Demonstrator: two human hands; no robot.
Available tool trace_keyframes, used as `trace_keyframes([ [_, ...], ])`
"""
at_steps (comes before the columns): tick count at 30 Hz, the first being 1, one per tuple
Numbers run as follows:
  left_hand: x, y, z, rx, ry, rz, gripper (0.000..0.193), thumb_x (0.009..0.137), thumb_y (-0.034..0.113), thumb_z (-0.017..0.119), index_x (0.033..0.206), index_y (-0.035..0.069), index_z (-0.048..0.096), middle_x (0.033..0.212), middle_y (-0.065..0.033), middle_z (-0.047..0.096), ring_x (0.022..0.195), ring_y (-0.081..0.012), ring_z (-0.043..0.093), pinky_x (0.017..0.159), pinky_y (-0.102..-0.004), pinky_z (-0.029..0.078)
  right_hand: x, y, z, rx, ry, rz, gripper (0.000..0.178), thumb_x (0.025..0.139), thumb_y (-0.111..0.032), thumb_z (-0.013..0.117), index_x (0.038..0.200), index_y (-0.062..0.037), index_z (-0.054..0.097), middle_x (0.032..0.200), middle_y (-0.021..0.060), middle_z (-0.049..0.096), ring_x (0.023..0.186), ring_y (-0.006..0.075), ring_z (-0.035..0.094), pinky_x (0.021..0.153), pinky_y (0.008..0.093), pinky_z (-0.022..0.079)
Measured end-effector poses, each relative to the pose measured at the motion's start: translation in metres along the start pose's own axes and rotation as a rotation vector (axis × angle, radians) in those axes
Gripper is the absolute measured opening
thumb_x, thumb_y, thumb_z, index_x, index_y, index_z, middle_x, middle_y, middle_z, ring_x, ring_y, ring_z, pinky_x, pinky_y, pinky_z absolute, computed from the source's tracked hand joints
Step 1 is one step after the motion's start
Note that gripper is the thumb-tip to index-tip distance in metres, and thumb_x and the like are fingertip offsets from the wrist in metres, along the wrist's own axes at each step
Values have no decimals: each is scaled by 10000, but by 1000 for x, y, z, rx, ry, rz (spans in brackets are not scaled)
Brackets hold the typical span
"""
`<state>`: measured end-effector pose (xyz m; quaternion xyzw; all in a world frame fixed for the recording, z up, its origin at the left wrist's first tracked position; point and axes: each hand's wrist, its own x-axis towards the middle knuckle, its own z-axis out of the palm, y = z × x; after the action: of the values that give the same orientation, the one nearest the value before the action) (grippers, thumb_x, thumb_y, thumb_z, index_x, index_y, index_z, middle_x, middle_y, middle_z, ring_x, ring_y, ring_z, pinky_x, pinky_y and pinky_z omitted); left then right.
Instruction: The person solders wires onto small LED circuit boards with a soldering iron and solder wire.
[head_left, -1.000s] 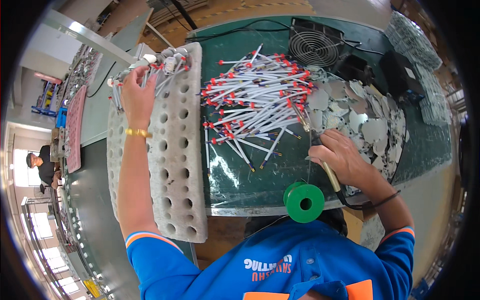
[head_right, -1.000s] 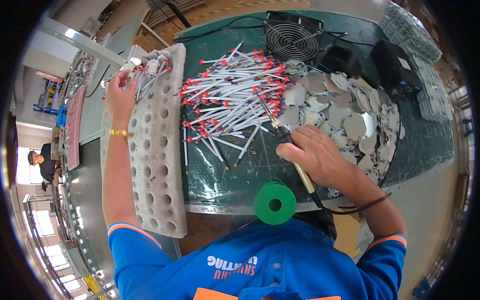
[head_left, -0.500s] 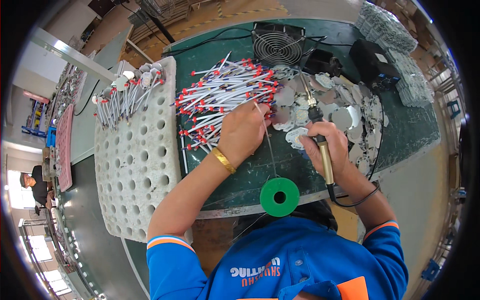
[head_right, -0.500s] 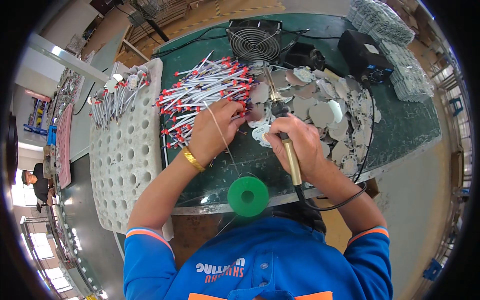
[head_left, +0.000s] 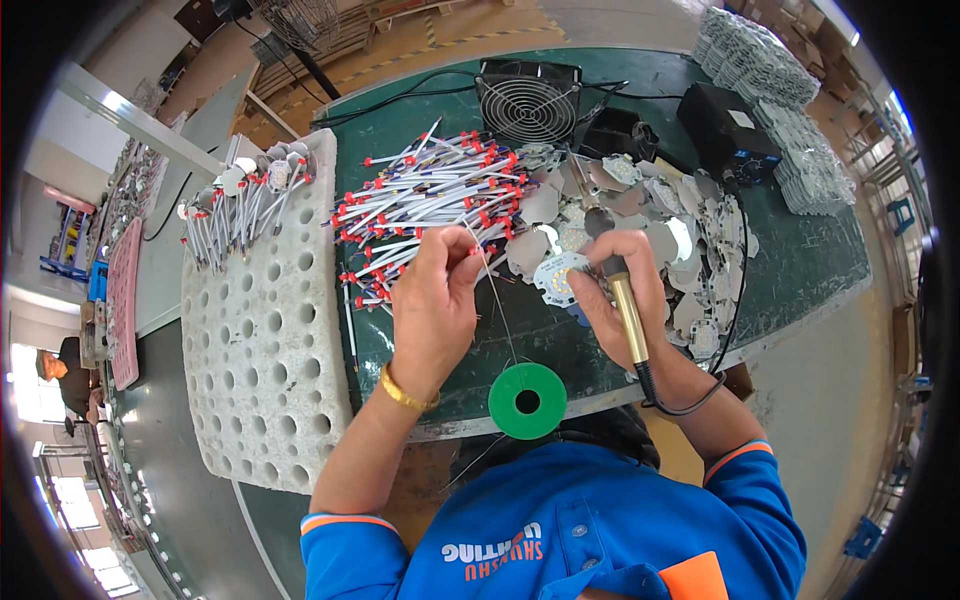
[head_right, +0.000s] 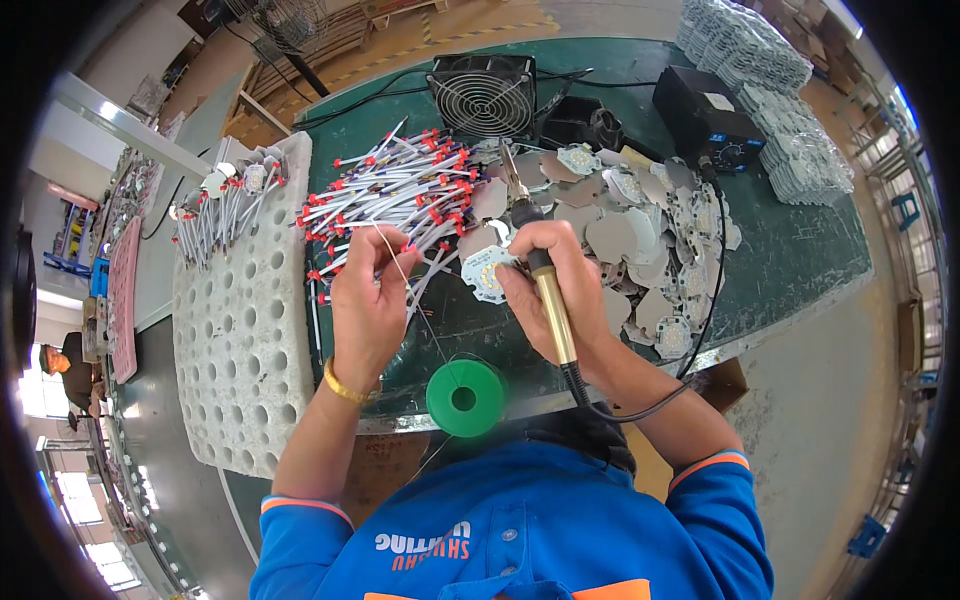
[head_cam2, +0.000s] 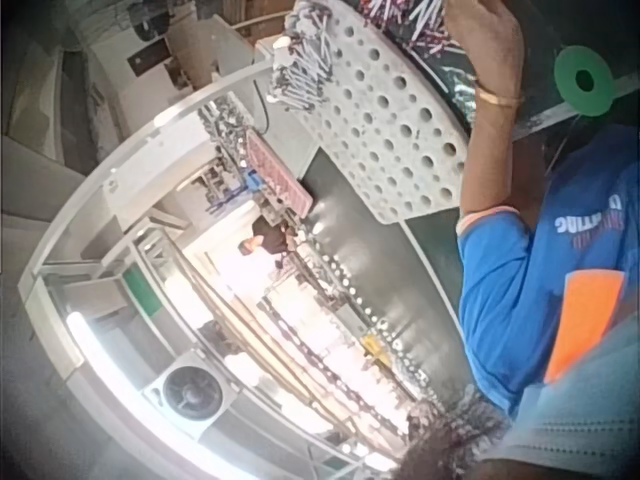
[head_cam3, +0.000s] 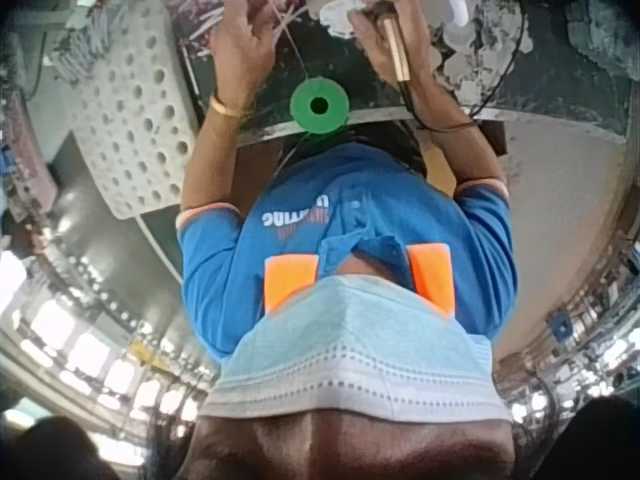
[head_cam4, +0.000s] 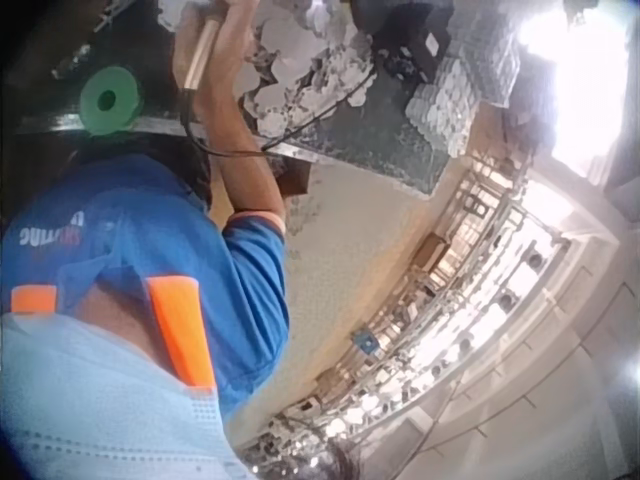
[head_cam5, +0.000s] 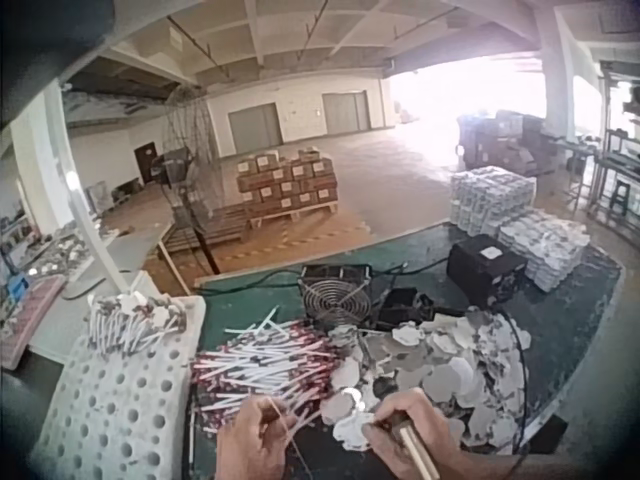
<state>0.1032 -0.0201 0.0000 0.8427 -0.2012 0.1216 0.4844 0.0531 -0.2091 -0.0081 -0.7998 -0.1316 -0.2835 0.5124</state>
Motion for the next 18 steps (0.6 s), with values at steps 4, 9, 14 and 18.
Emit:
trace_keyframes([
  [4, -18, 17, 0, -341, -69, -199, 96, 916, 69, 511, 995, 15, 511, 764, -27, 580, 663, -71, 533, 608, -204, 442, 5, 4, 8, 161, -6, 74, 264, 803, -53, 655, 970, -61, 451, 780, 37, 475, 621, 95, 458, 528, 243, 388],
  [9, -29, 8, 3, -693, -249, -454, 211, 925, 157, 538, 1073, 9, 564, 811, -17, 597, 662, -54, 514, 581, -188, 421, 5, -2, 17, 253, 40, 155, 269, 808, -80, 666, 971, -60, 453, 791, 31, 477, 636, 100, 462, 543, 241, 401],
  [14, -34, 4, 3, -908, -263, -577, 214, 930, 182, 532, 1065, 21, 572, 791, -8, 598, 645, -46, 504, 552, -177, 396, 3, 6, 23, 133, 96, 66, 264, 815, -87, 664, 974, -53, 456, 798, 57, 489, 617, 123, 481, 557, 254, 423],
  [18, -34, 6, 3, -887, -278, -608, 214, 933, 193, 528, 1045, 20, 585, 780, 0, 593, 633, -39, 487, 543, -169, 377, 3, 6, 22, 48, 86, 23, 269, 808, -72, 671, 975, -52, 461, 826, 79, 517, 631, 145, 516, 575, 268, 443],
])
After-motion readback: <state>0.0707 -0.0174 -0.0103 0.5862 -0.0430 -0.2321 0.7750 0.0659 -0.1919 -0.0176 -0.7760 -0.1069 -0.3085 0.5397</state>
